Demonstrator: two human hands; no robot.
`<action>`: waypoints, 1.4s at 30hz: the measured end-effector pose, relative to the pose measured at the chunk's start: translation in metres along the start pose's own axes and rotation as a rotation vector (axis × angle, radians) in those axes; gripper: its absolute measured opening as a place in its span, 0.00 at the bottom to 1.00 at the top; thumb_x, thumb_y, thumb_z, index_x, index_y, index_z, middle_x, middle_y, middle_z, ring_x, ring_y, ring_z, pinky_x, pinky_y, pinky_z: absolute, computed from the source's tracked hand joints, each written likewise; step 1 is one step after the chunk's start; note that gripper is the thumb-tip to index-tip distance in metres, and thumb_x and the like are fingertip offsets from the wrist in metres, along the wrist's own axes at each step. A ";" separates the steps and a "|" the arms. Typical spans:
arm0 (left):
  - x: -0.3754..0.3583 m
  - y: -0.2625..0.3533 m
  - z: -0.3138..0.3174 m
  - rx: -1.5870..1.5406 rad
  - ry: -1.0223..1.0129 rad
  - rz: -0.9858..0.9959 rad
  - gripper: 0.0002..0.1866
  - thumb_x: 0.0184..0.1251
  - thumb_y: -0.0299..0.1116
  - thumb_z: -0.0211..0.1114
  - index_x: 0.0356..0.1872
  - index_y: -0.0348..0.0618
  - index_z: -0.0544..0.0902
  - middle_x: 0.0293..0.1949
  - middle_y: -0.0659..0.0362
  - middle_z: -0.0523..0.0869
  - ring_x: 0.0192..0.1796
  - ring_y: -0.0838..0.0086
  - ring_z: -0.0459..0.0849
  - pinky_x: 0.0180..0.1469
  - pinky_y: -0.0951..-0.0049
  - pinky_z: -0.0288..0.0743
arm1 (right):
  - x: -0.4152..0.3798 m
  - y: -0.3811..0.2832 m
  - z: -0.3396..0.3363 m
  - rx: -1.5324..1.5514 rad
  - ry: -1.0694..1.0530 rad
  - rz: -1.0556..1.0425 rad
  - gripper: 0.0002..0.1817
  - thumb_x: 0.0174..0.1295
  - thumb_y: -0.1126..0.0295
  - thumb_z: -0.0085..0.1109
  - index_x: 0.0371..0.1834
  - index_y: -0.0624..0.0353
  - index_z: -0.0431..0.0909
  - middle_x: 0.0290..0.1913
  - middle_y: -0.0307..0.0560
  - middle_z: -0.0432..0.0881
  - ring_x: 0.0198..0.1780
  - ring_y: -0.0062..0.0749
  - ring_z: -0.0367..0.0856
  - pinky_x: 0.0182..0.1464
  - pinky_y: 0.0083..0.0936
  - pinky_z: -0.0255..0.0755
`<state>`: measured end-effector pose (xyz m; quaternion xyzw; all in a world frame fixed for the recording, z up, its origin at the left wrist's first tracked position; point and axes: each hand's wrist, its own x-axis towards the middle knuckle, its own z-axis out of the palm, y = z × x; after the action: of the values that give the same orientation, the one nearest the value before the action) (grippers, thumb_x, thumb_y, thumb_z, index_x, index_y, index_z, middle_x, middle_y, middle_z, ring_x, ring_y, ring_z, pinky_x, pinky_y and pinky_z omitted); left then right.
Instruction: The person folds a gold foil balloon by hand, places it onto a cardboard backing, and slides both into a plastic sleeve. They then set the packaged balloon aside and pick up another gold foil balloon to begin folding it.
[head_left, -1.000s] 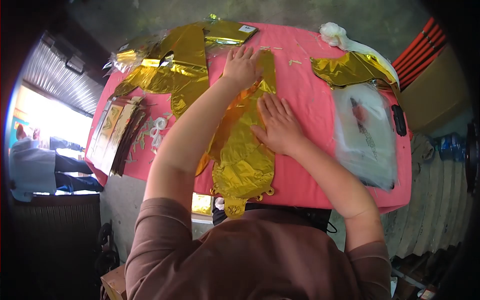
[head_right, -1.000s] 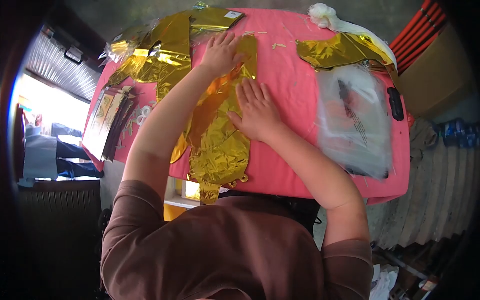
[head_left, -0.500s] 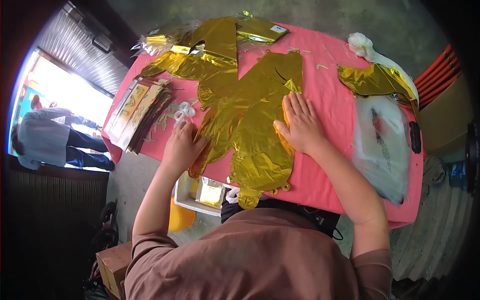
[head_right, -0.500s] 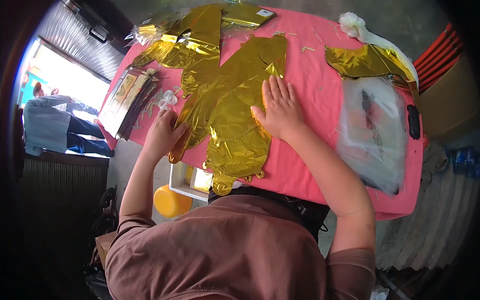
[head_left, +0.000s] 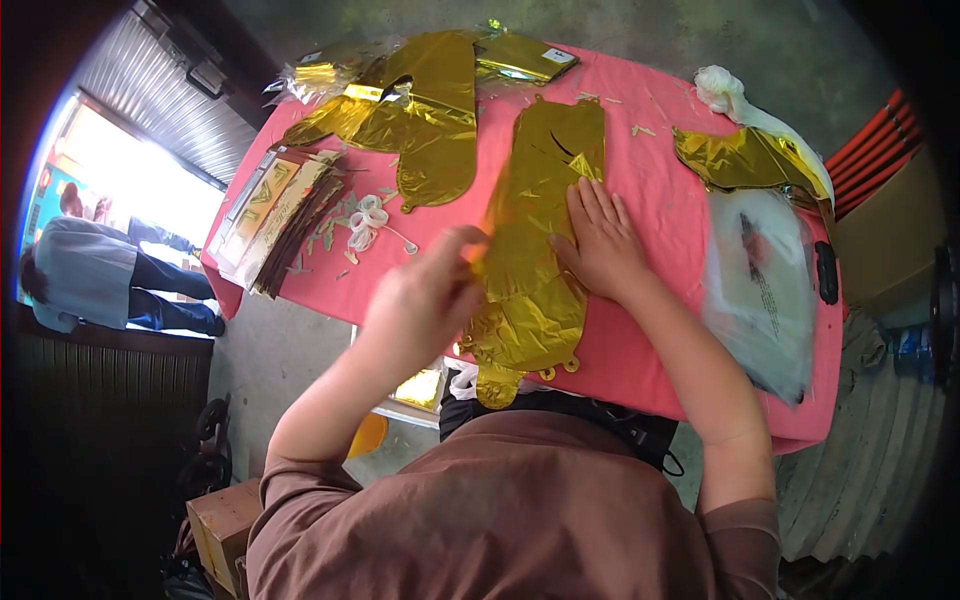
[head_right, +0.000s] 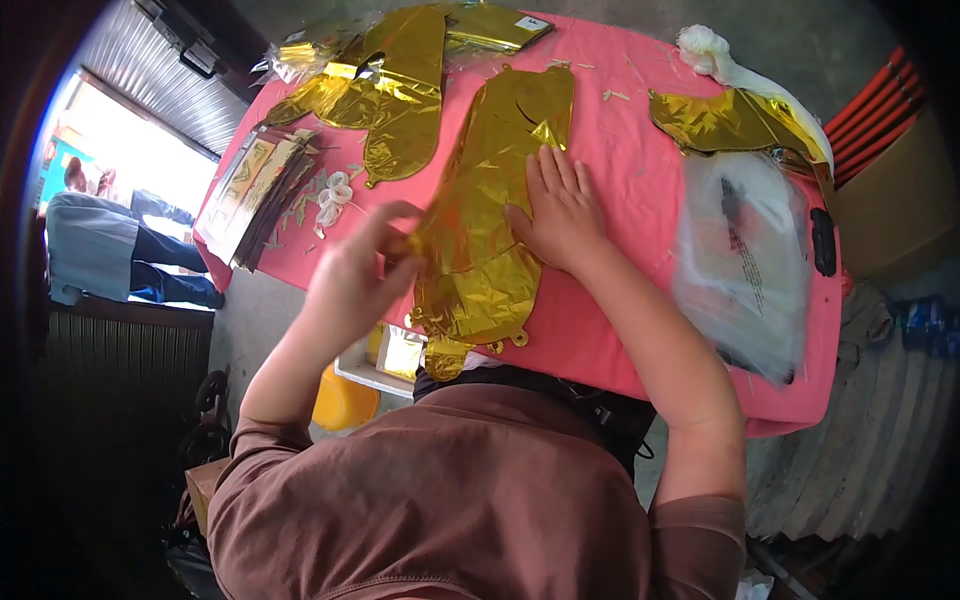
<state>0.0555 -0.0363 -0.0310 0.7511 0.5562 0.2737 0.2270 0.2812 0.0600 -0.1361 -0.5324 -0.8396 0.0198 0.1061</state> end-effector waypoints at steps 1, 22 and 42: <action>0.002 0.000 0.010 0.035 -0.011 0.128 0.18 0.57 0.28 0.62 0.49 0.44 0.70 0.28 0.52 0.83 0.30 0.58 0.84 0.33 0.62 0.77 | -0.001 0.000 -0.001 0.027 0.003 0.001 0.38 0.66 0.49 0.44 0.71 0.65 0.51 0.73 0.60 0.51 0.75 0.47 0.45 0.74 0.42 0.38; 0.059 -0.081 0.053 -0.050 -0.011 0.238 0.28 0.69 0.39 0.55 0.64 0.35 0.61 0.62 0.40 0.66 0.66 0.51 0.64 0.66 0.62 0.59 | -0.001 0.002 0.002 -0.003 0.003 -0.001 0.39 0.66 0.48 0.43 0.72 0.65 0.50 0.74 0.58 0.49 0.75 0.46 0.45 0.74 0.42 0.37; 0.043 -0.041 0.067 0.235 -0.360 0.579 0.36 0.65 0.48 0.58 0.68 0.39 0.59 0.68 0.46 0.60 0.72 0.55 0.55 0.72 0.57 0.49 | 0.000 0.004 0.004 -0.009 0.033 -0.017 0.35 0.70 0.49 0.34 0.72 0.64 0.51 0.74 0.57 0.50 0.75 0.46 0.46 0.74 0.42 0.38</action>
<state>0.0806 0.0144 -0.1009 0.9347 0.2991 0.1243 0.1465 0.2842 0.0620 -0.1409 -0.5258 -0.8424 0.0063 0.1176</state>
